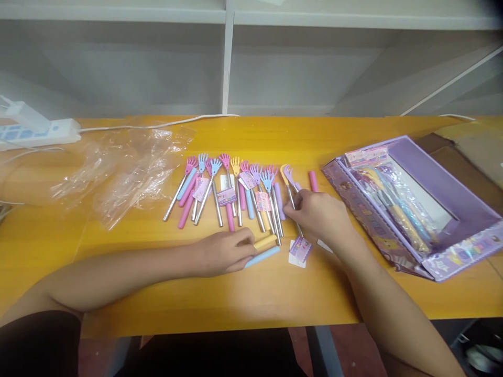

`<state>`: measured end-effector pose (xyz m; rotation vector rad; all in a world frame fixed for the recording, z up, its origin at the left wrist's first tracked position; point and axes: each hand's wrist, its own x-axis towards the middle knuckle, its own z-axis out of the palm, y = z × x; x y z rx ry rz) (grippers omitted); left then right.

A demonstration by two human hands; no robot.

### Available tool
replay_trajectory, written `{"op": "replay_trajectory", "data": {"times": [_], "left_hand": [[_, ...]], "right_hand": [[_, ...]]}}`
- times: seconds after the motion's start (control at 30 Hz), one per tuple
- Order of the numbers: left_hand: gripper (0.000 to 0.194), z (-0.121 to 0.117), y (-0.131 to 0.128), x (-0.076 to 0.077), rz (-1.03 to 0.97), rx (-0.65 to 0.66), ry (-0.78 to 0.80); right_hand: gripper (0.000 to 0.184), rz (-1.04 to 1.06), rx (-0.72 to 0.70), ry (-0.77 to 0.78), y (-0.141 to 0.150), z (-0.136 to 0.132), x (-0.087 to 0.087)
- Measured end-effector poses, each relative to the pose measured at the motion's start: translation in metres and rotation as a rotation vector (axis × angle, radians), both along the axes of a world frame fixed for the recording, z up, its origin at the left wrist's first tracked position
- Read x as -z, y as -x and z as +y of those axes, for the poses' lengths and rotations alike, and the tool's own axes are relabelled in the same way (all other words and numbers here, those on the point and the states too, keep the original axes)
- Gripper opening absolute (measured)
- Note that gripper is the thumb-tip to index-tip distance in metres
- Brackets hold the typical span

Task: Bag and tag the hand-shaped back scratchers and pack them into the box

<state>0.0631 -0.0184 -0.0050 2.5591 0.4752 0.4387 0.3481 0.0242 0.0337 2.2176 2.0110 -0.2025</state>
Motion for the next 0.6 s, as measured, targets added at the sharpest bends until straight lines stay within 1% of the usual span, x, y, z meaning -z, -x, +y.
{"op": "replay_trajectory", "data": {"times": [0.17, 0.3, 0.37, 0.43, 0.53, 0.6], "left_hand": [[0.017, 0.0010, -0.0002, 0.0022, -0.001, -0.024, 0.038], [0.017, 0.0007, 0.0008, 0.0035, -0.049, -0.062, 0.105], [0.021, 0.0001, 0.0012, 0.0039, -0.068, -0.077, 0.123], [0.027, -0.0006, 0.0013, 0.0041, -0.080, -0.081, 0.132], [0.037, -0.0010, 0.0008, 0.0054, -0.083, -0.074, 0.107], [0.041, -0.0006, 0.0003, 0.0070, -0.078, -0.067, 0.092]], "right_hand": [[0.034, 0.025, -0.037, 0.025, 0.0060, -0.0019, -0.0061], [0.030, 0.121, -0.043, 0.003, 0.0084, -0.0034, -0.0070], [0.034, 0.224, -0.035, -0.041, 0.0069, -0.0042, -0.0053], [0.043, 0.362, -0.023, -0.098, 0.0043, -0.0054, -0.0029], [0.054, 0.623, -0.011, -0.168, 0.0017, -0.0079, -0.0007], [0.061, 0.820, -0.030, -0.213, 0.0024, -0.0097, -0.0011]]}}
